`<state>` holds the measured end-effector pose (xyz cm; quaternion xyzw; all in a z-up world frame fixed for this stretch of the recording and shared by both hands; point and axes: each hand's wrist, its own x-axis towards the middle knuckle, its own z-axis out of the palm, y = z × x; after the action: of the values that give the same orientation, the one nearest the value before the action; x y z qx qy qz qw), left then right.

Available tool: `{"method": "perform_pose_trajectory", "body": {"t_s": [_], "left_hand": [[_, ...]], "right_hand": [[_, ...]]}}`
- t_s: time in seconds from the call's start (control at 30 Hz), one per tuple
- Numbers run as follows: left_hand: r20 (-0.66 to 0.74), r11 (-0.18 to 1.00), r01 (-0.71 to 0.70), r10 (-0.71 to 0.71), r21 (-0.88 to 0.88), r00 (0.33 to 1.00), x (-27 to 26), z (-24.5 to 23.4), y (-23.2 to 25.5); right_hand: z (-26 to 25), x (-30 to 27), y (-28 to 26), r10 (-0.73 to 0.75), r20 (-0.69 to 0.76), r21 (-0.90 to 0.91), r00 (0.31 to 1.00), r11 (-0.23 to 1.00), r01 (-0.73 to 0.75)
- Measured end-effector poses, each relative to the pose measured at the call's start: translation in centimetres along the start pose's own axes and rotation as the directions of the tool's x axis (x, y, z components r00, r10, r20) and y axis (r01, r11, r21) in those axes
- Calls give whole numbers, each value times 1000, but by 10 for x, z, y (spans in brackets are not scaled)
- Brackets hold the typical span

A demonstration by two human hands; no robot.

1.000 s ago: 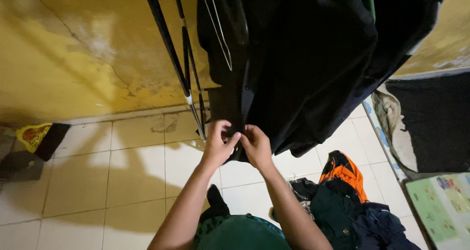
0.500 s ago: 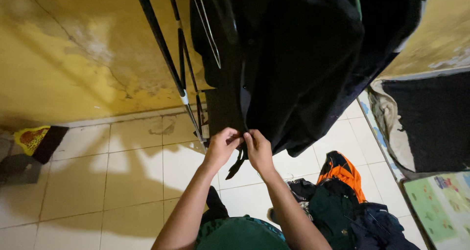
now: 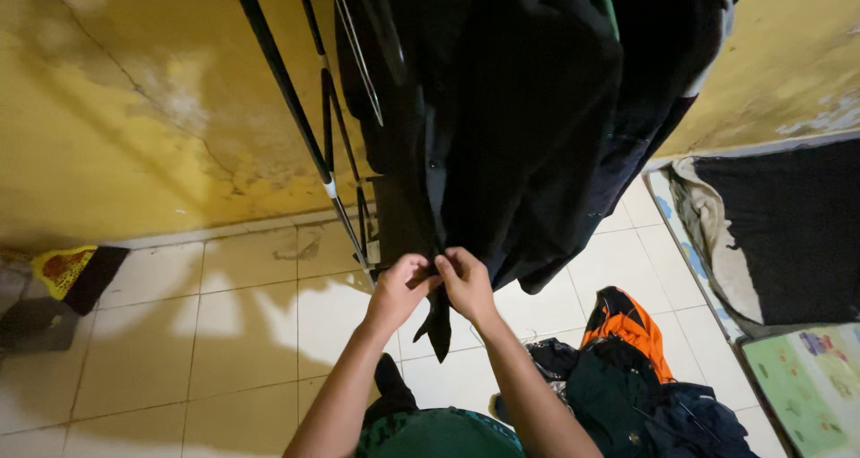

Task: The person folds a black garment and places it on a light blue hanger. They then hang the garment on a metal clothing rack and proceed to button the garment while it is hanging.

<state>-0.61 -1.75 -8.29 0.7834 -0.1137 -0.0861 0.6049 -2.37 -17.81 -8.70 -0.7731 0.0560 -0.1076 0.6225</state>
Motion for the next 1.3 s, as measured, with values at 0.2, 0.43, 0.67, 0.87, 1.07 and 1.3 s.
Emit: {"method": "perform_pose_trajectory", "body": {"t_s": [0.2,0.43,0.67,0.87,1.07,1.3], "left_hand": [[-137,994,-99,90,-54,986,-9,12,-26],[-71,967,-63,47,-245,996,-15,24,-44],[-222,997,-67,55,-49,974,-29,28,-26],[-318,996,-74,84,41,944,-36,27,-23],[-400,923,-207,333,325,854,-46,13,2],[-293,844,-351,484,404,825,-58,15,30]], "right_hand": [[-4,-15,7,140,80,-16,987,990,-139],[-5,-22,23,-6,-80,-114,997,993,-3],[-5,-36,26,-78,25,-99,997,992,81],[-11,-44,38,47,157,-125,987,992,-27],[-23,-46,30,174,53,-7,983,985,-174],[-16,-54,2,-250,-44,-130,967,961,242]]}}
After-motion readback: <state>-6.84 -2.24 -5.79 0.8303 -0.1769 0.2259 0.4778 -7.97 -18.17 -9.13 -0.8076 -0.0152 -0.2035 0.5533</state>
